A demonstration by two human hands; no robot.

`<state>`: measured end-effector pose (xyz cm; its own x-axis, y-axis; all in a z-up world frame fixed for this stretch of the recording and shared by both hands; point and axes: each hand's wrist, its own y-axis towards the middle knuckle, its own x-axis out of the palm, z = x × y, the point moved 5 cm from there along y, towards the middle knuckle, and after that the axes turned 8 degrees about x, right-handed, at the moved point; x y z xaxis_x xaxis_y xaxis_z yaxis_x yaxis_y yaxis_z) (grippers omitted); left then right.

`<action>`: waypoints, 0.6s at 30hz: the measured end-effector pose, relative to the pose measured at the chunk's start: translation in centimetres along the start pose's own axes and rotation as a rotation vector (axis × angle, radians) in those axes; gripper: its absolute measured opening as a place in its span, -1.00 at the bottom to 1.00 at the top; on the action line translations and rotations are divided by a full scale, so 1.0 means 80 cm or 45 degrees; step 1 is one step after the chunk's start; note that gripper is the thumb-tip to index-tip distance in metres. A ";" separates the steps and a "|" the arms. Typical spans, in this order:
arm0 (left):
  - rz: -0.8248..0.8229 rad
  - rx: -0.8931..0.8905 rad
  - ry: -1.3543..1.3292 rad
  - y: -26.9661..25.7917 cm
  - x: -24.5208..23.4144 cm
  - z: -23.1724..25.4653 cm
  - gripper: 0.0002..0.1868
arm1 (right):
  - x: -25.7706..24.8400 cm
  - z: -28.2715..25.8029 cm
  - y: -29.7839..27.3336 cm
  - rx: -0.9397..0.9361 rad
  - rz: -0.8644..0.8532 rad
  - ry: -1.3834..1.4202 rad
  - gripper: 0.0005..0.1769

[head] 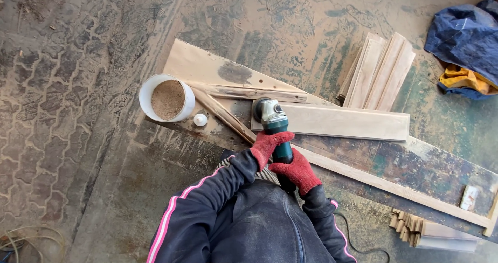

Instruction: Sanding wooden planks using an angle grinder with a sanding disc attachment on a workbench.

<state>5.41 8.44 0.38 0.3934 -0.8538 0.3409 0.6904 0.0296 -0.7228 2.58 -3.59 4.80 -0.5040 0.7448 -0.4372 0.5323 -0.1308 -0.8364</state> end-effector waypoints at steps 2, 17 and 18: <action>-0.046 -0.007 -0.015 0.021 0.011 -0.025 -0.31 | -0.006 0.011 -0.001 0.009 0.042 0.077 -0.21; -0.171 -0.023 -0.011 -0.003 0.026 -0.022 -0.33 | -0.009 0.045 0.003 0.018 0.091 0.170 -0.26; -0.134 0.026 -0.004 -0.023 0.020 0.002 -0.37 | -0.003 0.038 -0.001 0.005 0.049 0.110 -0.24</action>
<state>4.87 7.06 2.36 0.3202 -0.8510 0.4162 0.7401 -0.0495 -0.6706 0.60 -5.70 3.97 -0.4226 0.7926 -0.4395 0.5475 -0.1632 -0.8208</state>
